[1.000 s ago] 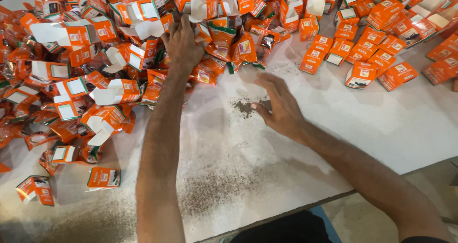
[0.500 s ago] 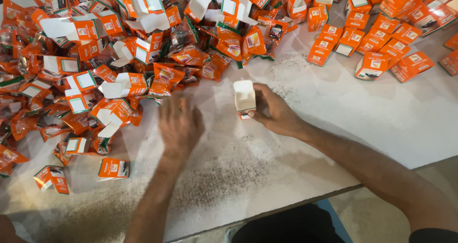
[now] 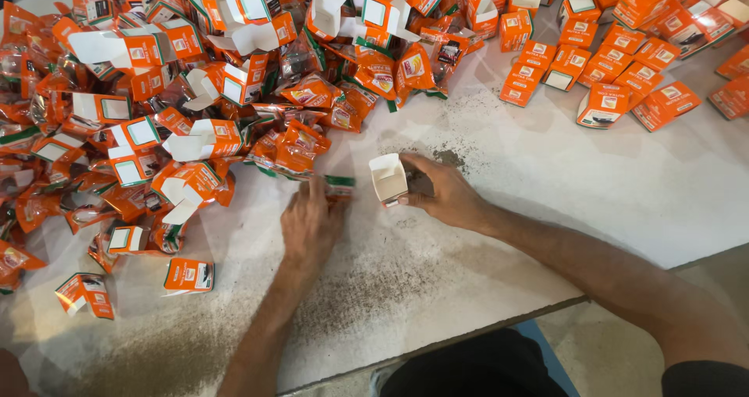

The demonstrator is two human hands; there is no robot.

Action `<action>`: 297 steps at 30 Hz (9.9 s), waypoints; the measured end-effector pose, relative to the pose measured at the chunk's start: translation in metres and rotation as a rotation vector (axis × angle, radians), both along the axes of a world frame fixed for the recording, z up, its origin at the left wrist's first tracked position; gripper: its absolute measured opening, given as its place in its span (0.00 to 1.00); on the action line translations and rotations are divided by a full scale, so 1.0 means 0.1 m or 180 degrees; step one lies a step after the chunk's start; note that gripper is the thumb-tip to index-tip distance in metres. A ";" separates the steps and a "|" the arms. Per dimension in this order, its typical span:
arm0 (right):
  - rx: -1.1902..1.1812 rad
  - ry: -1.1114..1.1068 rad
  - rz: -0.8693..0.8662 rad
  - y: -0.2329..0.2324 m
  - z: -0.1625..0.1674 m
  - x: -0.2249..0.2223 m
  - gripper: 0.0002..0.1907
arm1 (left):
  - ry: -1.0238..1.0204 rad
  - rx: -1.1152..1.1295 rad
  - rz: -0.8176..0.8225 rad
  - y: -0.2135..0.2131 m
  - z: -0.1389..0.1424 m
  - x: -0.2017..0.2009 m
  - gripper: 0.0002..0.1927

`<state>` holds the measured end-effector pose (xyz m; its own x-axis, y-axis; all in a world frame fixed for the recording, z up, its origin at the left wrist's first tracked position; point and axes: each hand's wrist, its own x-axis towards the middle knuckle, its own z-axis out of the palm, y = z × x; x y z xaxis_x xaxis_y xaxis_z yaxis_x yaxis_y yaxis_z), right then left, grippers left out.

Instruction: The person picks up a small orange carton from a large pile on the table, inserts a wrapped sachet into it, folds the carton flaps closed, and tosses the finished box aside, repeating this packing cycle one box at a time.

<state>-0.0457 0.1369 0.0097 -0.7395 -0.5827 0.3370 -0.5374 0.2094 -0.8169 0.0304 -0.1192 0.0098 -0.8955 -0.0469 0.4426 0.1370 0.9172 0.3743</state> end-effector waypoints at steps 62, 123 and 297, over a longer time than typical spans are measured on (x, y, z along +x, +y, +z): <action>0.0492 0.0393 -0.0042 -0.07 0.05 0.14 0.26 | 0.0318 0.1936 -0.1766 0.43 -0.11 -0.24 0.16; 0.0848 0.1356 -0.0396 -0.12 -0.13 -0.07 0.41 | 0.0769 -0.1413 0.0697 -0.28 -0.04 -0.61 0.34; 0.0456 -0.0088 -0.0176 -0.08 0.02 0.17 0.41 | -0.0107 0.2620 -0.0374 0.60 -0.47 -0.66 0.07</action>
<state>-0.0291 0.1287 0.0115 -0.7797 -0.5815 0.2323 -0.4994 0.3536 -0.7909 -0.0353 -0.0595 -0.0372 -0.9269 -0.2494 0.2806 0.1914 0.3290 0.9247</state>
